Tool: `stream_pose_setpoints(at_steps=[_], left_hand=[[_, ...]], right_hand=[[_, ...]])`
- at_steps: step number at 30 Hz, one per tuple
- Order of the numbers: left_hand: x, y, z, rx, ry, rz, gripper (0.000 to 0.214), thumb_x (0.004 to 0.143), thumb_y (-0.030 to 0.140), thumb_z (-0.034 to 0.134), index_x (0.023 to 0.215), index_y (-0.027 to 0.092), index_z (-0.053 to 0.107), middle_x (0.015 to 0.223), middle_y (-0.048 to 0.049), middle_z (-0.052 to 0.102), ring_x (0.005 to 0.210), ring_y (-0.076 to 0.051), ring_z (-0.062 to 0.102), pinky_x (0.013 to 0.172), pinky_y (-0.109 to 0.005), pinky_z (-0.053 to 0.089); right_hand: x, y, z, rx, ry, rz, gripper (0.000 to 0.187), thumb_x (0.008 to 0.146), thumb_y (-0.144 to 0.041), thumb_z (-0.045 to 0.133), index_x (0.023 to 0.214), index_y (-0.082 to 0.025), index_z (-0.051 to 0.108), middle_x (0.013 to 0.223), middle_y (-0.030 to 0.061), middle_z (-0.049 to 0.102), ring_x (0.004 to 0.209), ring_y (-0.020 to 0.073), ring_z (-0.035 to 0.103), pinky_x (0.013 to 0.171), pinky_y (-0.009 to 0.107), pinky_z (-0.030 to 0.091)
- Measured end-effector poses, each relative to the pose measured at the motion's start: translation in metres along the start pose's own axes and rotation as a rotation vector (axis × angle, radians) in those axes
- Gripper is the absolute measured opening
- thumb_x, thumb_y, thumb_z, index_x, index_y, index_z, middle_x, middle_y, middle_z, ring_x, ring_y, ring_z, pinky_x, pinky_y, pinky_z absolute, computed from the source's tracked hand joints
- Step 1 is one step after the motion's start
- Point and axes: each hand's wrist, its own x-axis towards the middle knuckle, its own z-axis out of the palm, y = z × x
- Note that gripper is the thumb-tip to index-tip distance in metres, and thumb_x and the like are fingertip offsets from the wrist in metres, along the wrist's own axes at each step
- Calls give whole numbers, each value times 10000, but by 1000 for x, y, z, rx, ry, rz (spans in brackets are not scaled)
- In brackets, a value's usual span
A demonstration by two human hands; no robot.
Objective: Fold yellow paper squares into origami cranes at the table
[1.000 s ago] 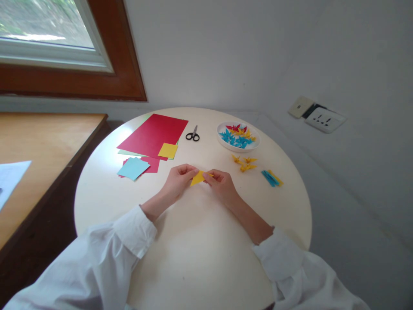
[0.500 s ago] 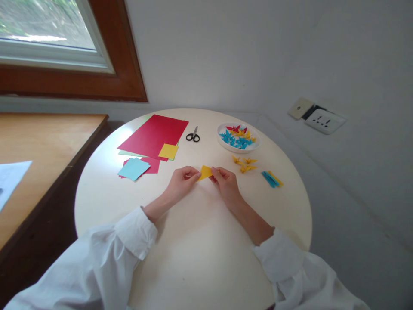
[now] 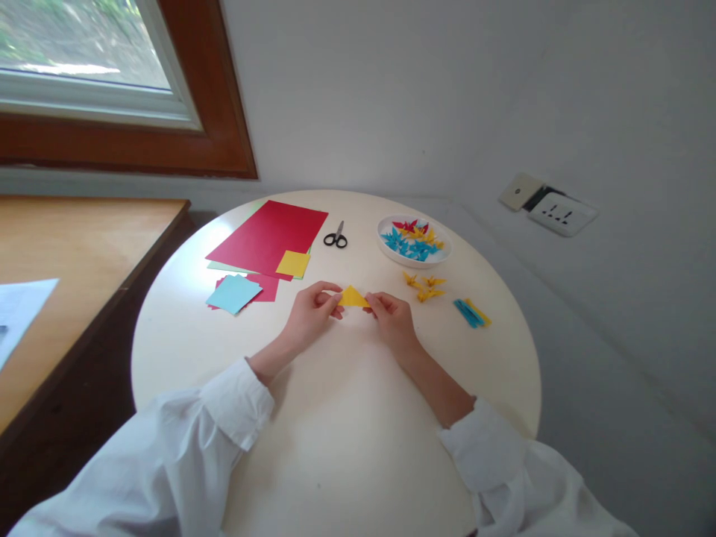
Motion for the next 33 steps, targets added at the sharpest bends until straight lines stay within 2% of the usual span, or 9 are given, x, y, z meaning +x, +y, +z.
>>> stream_pose_setpoints(at_steps=[4,6,8,11,15,19,23,27,33], left_hand=[[-1,2,0,-19,6,8,306,725,391,598,916,153,579,543,3,621,555,-145,611,551,-254,469],[-2,3,-1,-36,-11,13,308,723,393,602,913,152,579,533,4,614,554,-145,610,548,-252,473],[-3,5,-1,-45,-37,17,298,729,389,599,910,154,579,532,3,613,554,-143,607,548,-252,476],[-3,7,-1,-50,-54,15,283,735,384,596,902,156,579,538,1,612,553,-139,599,557,-257,480],[-3,6,0,-75,-65,-1,279,744,401,581,882,159,581,567,-3,613,577,-143,606,587,-275,492],[-2,5,2,-39,-85,39,313,766,423,545,899,145,594,706,-46,642,655,-150,616,628,-279,494],[-2,5,2,27,-63,94,298,735,374,595,937,156,596,834,-65,653,732,-158,615,658,-273,484],[-2,6,1,44,-59,116,242,743,347,587,879,147,601,830,-63,646,742,-156,605,683,-280,480],[-4,7,0,121,-25,112,219,752,344,565,826,146,623,798,-65,653,719,-161,597,658,-272,459]], right_hand=[[-1,0,-1,90,12,-1,380,735,-479,525,846,-157,693,640,19,623,570,117,512,557,258,409],[-3,-2,-1,123,-41,-3,420,736,-484,534,990,-176,668,748,33,659,634,125,548,586,260,437],[-6,-4,-1,133,-116,-18,436,701,-449,597,1056,-200,641,862,41,678,745,148,590,655,275,471],[-9,-7,0,142,-183,-35,448,626,-366,685,1044,-210,644,988,51,679,862,182,615,752,312,492],[-9,-8,1,117,-146,-27,345,638,-339,672,951,-194,679,1027,69,680,912,203,624,799,337,495],[-8,-8,0,82,-107,-35,311,655,-358,652,915,-193,693,995,67,693,894,204,634,792,337,496],[-7,-9,0,64,-76,-13,318,651,-373,649,903,-185,697,950,65,705,820,189,638,732,320,501],[-8,-10,0,54,-77,-3,317,653,-374,645,897,-178,695,936,67,706,786,178,633,709,313,497],[-7,-7,2,77,-118,-23,341,634,-379,667,917,-189,670,993,68,685,873,188,629,781,329,498]])
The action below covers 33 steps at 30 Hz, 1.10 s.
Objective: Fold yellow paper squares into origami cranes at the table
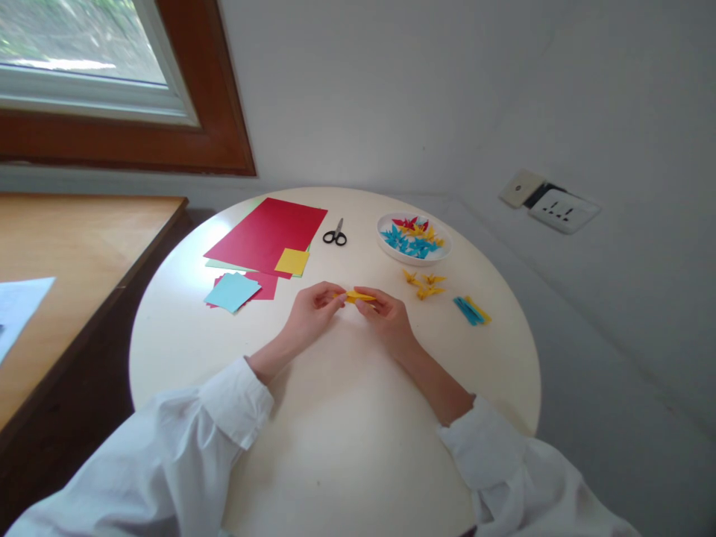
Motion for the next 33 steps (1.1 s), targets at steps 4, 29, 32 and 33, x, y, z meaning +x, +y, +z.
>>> stream_pose_setpoints(at_steps=[4,29,32,33], left_hand=[[-1,1,2,47,-5,-3,211,753,343,557,789,150,632,758,-51,655,667,-146,577,594,-243,426],[3,-12,1,-11,-100,91,194,725,296,603,814,131,652,802,-67,693,689,-144,617,607,-229,461],[3,-11,1,-2,-91,85,197,725,303,601,803,128,647,801,-69,692,694,-149,620,612,-233,467],[3,-10,1,0,-86,76,194,721,302,603,797,129,645,799,-69,692,693,-150,620,611,-233,468]], right_hand=[[0,2,1,39,-25,-9,387,618,-374,684,953,-186,638,1036,75,659,908,185,622,833,330,486],[-2,-3,-2,37,-71,-88,73,649,-239,613,702,-195,588,801,2,647,764,151,598,756,309,479],[-1,0,-2,41,-57,-87,77,645,-235,619,706,-194,595,750,-5,635,699,141,589,694,292,487],[0,1,-2,36,-47,-95,80,640,-228,623,707,-192,599,749,-2,635,705,143,589,688,289,487]])
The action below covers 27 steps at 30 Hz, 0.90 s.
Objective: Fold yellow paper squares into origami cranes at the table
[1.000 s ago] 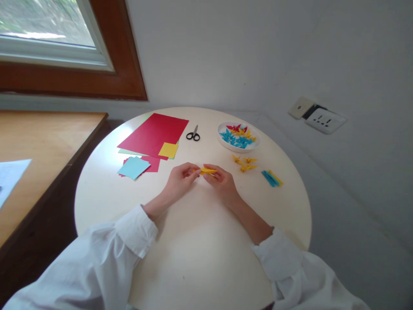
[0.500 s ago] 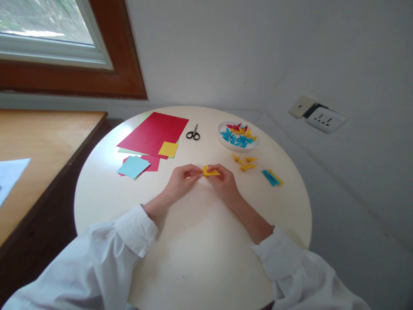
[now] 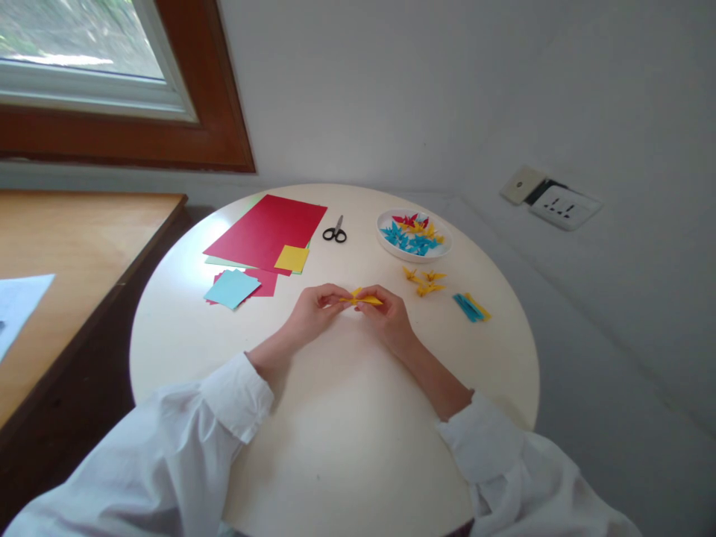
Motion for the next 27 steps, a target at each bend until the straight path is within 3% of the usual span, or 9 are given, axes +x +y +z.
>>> stream_pose_setpoints(at_steps=[14,27], left_hand=[[2,-4,0,-312,-4,-187,196,661,291,682,767,128,655,721,-41,669,690,-142,627,694,-275,483],[3,-10,-1,-99,15,-179,122,678,231,635,738,128,664,692,-46,684,655,-143,624,619,-250,458]], right_hand=[[0,5,0,-104,103,-98,77,663,-238,593,720,-186,590,733,17,636,724,162,605,712,309,494],[-1,4,0,-200,85,-109,108,690,-289,594,702,-182,583,737,29,632,711,164,596,676,298,488]])
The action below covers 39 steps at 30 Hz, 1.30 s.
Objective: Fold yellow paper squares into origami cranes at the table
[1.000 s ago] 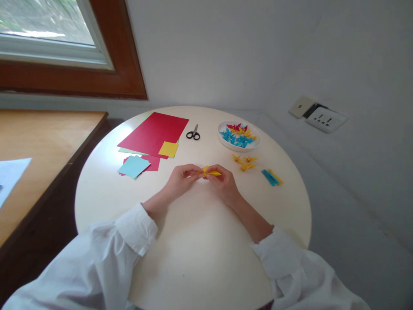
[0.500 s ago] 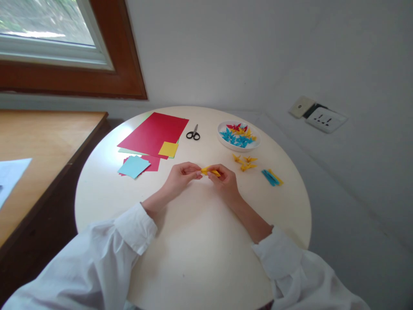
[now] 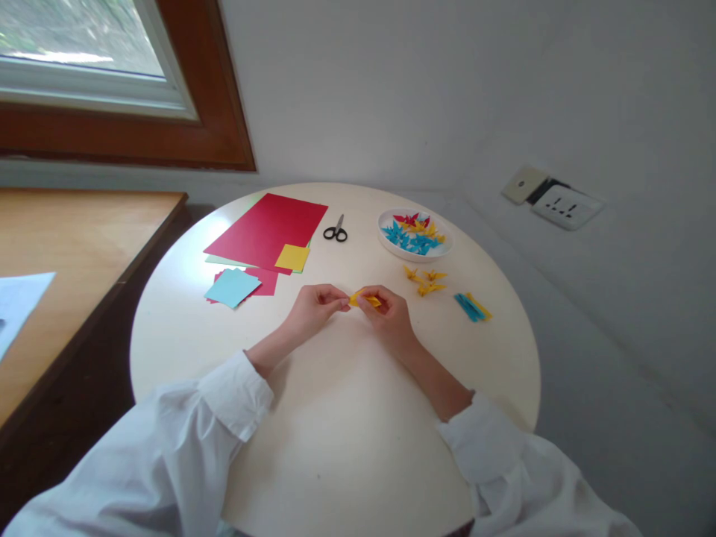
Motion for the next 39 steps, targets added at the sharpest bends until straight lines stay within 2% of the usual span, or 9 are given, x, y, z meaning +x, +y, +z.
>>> stream_pose_setpoints(at_steps=[5,9,16,21,33,39], left_hand=[[-2,3,2,-173,-33,-28,119,672,233,656,725,128,638,674,-27,664,657,-134,633,672,-272,488],[-3,5,2,-316,-82,-112,161,656,256,684,731,122,635,658,-21,650,651,-130,628,708,-302,502],[-2,2,1,-213,-79,-93,151,648,247,677,723,116,661,663,-44,667,648,-134,617,687,-277,483],[-2,3,1,-163,-68,-92,151,654,256,665,720,120,675,669,-50,674,647,-142,621,663,-271,484],[-3,6,4,-258,-33,-84,192,631,281,708,690,116,629,627,-29,664,627,-157,651,684,-315,523],[-5,9,4,-314,-16,-89,256,623,299,724,774,133,601,659,-30,687,648,-172,667,724,-357,530]], right_hand=[[0,-1,-1,-39,35,-18,109,704,-286,574,704,-177,575,724,27,618,686,157,582,651,290,479],[-2,-3,-1,-86,47,-41,97,709,-278,565,699,-182,566,717,19,609,674,150,573,633,281,473],[-3,-3,-1,-115,29,-96,85,722,-270,567,695,-189,560,717,21,593,677,149,565,625,276,468],[-4,-4,-1,-74,23,-81,87,720,-278,578,701,-194,576,779,39,634,733,164,595,669,292,490],[-3,-7,1,-116,87,-48,97,711,-272,575,707,-177,595,732,30,648,677,158,594,635,286,492],[-4,-10,1,-116,91,-58,82,714,-264,577,708,-185,595,727,28,645,682,160,594,638,285,495]])
